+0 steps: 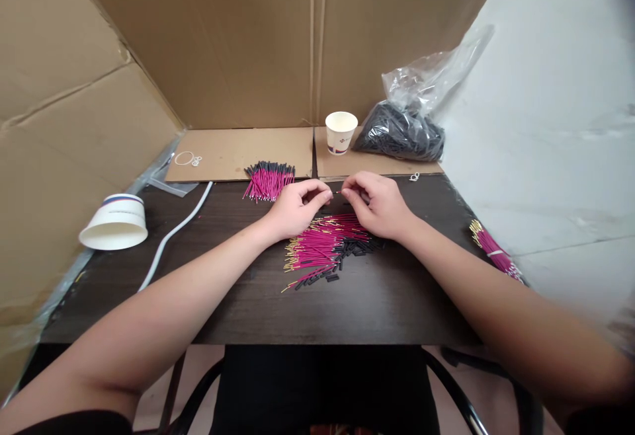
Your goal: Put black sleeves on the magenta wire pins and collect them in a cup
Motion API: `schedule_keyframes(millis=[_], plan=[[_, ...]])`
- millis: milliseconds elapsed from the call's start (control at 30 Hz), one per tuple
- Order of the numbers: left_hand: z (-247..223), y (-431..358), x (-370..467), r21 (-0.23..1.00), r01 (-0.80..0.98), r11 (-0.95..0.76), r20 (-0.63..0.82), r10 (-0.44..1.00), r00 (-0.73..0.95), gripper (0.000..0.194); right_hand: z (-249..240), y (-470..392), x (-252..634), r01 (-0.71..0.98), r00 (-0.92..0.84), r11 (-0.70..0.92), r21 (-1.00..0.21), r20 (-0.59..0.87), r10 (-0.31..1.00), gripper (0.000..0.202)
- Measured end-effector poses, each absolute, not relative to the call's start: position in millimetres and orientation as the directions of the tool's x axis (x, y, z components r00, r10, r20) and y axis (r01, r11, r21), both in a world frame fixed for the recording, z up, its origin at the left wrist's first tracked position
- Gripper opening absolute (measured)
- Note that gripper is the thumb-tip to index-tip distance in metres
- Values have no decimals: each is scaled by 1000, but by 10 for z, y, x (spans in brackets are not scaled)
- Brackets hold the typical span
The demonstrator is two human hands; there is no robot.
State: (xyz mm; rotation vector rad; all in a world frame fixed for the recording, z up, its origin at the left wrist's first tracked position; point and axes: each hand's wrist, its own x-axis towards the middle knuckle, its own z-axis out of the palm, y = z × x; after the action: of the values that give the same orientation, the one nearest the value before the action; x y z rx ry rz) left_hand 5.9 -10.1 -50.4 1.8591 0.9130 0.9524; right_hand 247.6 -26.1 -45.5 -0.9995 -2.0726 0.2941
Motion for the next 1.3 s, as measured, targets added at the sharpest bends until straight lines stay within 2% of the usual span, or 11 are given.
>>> schedule_keyframes(millis=[1033, 1133, 1300], plan=[[-499, -94, 65, 911, 203, -360, 234, 854, 466, 27, -449, -292, 2437, 532, -359, 649, -543, 550, 754, 15], [-506, -91, 59, 923, 188, -335, 223, 865, 449, 24, -435, -301, 2425, 522, -325, 646, -558, 570, 755, 16], [-506, -107, 48, 928, 204, -310, 202, 883, 424, 34, -436, -310, 2397, 498, -213, 580, -644, 558, 802, 20]])
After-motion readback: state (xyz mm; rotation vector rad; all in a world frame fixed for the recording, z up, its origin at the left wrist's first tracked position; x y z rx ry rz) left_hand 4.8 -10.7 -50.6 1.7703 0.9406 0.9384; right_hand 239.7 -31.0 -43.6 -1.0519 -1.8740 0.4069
